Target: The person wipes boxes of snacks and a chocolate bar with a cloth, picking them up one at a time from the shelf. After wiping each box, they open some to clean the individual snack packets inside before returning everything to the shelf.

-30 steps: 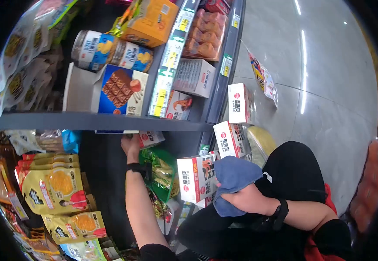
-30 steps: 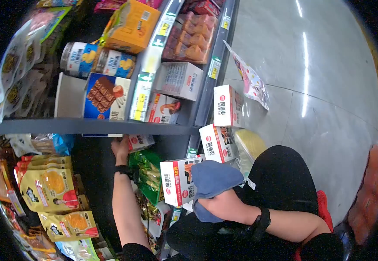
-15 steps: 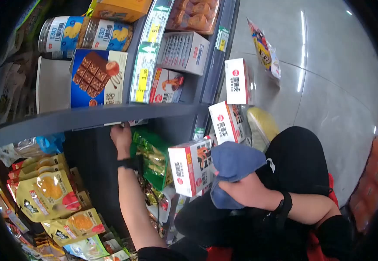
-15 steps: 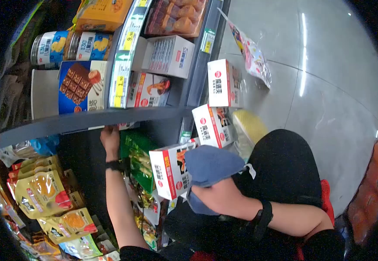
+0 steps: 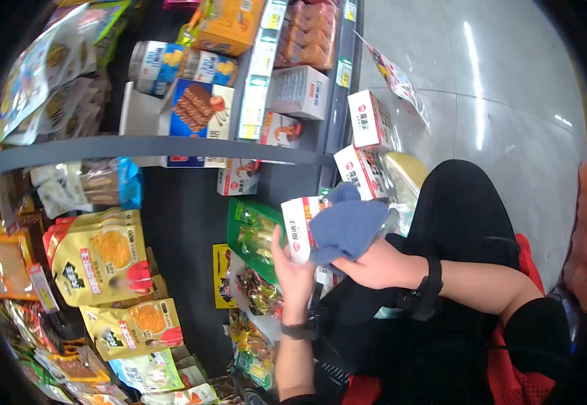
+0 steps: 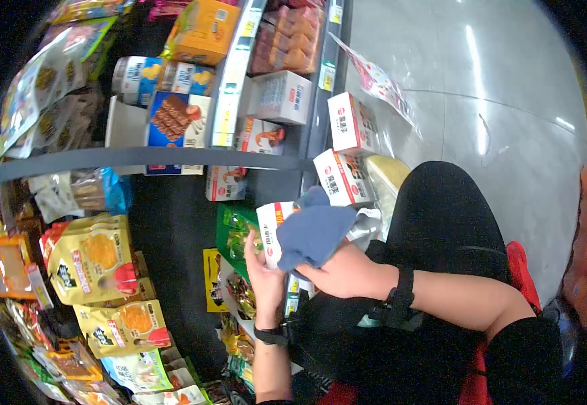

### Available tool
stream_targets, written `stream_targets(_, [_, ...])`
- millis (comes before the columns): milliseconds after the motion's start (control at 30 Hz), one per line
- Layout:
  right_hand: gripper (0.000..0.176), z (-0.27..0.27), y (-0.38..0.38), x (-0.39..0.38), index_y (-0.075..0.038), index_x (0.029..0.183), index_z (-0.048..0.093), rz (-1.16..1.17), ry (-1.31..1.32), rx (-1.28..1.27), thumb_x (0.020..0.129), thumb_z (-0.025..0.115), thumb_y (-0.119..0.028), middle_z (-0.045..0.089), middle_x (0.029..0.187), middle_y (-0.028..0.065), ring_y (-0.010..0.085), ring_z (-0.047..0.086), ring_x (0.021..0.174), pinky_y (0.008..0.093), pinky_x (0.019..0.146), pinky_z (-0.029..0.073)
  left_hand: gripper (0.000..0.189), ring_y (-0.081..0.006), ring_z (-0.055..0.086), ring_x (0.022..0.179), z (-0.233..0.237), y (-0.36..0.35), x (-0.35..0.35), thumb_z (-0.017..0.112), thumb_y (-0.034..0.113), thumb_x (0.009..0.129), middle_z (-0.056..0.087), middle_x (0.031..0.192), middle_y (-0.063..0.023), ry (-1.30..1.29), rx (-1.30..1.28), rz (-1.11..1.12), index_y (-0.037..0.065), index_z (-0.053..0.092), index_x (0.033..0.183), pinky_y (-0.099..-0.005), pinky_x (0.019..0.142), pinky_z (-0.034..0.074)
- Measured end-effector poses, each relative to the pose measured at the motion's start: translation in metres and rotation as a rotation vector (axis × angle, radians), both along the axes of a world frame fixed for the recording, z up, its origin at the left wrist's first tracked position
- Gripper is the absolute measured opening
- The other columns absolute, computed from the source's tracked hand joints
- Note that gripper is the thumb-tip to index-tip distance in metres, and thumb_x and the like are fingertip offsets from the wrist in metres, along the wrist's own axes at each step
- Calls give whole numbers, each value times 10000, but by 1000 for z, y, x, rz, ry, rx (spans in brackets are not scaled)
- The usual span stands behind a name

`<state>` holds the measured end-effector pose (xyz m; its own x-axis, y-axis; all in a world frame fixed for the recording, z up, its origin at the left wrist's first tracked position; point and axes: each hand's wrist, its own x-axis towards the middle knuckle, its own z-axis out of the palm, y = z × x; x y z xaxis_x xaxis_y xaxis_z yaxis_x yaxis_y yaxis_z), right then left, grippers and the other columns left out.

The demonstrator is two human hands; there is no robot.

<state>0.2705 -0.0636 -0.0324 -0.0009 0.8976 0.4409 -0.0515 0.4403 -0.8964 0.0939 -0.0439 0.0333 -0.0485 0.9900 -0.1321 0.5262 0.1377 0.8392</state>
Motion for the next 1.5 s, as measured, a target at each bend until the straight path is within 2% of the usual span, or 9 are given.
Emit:
stream_targets(167, [441, 6, -12, -3, -83, 1307, 568, 88, -142, 280, 896, 625, -230, 553, 1352, 187, 398, 512, 1247, 494, 1038, 403, 860, -229, 576, 1220, 16, -56, 19, 738, -74, 799, 566, 1359, -206, -143, 221, 19, -50, 273, 1522, -352, 1049, 452])
stream_targets(400, [296, 14, -15, -9, -58, 1193, 606, -71, -125, -3, 913, 591, -154, 591, 1220, 196, 407, 544, 1156, 490, 1000, 420, 823, -262, 612, 1175, 9, -135, 3, 736, -97, 782, 574, 1336, -240, -359, 171, 244, -107, 308, 1484, -380, 996, 503])
stream_targets(533, [214, -1, -7, -22, -35, 1135, 607, -53, -7, -131, 952, 544, -126, 590, 1172, 207, 406, 563, 1101, 457, 960, 443, 797, -286, 617, 1161, 11, -126, -40, 668, -105, 780, 566, 1332, -253, -580, 406, 457, -33, 315, 1491, -403, 967, 529])
stream_targets(700, [250, -8, -15, -27, -17, 1166, 617, 14, -15, -333, 989, 500, -149, 607, 1117, 222, 417, 584, 1065, 470, 938, 459, 750, -296, 585, 1223, 50, -58, -44, 647, -24, 876, 540, 1387, -252, -438, 565, 457, 26, 266, 1520, -425, 1036, 485])
stream_targets(933, [269, -14, -18, -28, -6, 1167, 635, -6, -10, -334, 981, 506, -151, 629, 1074, 230, 403, 607, 1023, 461, 929, 473, 661, -251, 613, 1142, 21, 91, -77, 676, -26, 893, 590, 1311, -224, -312, 561, 275, -24, 336, 1460, -368, 994, 487])
stream_targets(1200, [248, -18, -7, -18, -48, 1152, 657, -6, 77, -416, 982, 516, -161, 641, 1035, 208, 394, 622, 969, 467, 863, 485, 609, -232, 609, 1105, -49, 209, -158, 771, -23, 797, 646, 1224, -158, 261, 506, -132, -59, 503, 1343, -350, 992, 461])
stream_targets(1267, [237, -18, -6, -21, -45, 1138, 659, -44, 71, -432, 980, 519, -152, 639, 1029, 207, 389, 622, 961, 461, 854, 487, 470, -276, 552, 1245, -45, 212, -170, 740, -44, 779, 620, 1274, -161, 420, 373, -10, -6, 635, 1236, -380, 1042, 428])
stream_targets(1333, [232, -16, -4, -18, -42, 1133, 659, -14, 97, -421, 978, 522, -146, 643, 1034, 204, 391, 623, 958, 458, 847, 491, 393, -342, 550, 1236, -46, 216, -183, 702, -71, 765, 613, 1247, -191, 844, 573, 9, 28, 686, 1145, -412, 1052, 423])
stream_targets(1500, [240, -12, -3, -16, -48, 1145, 662, 60, 156, -449, 982, 517, -148, 656, 1028, 199, 397, 632, 959, 457, 856, 493, 238, -358, 600, 1122, -33, 173, -119, 625, -81, 767, 651, 1139, -176, 784, 705, -138, 34, 704, 960, -419, 996, 455])
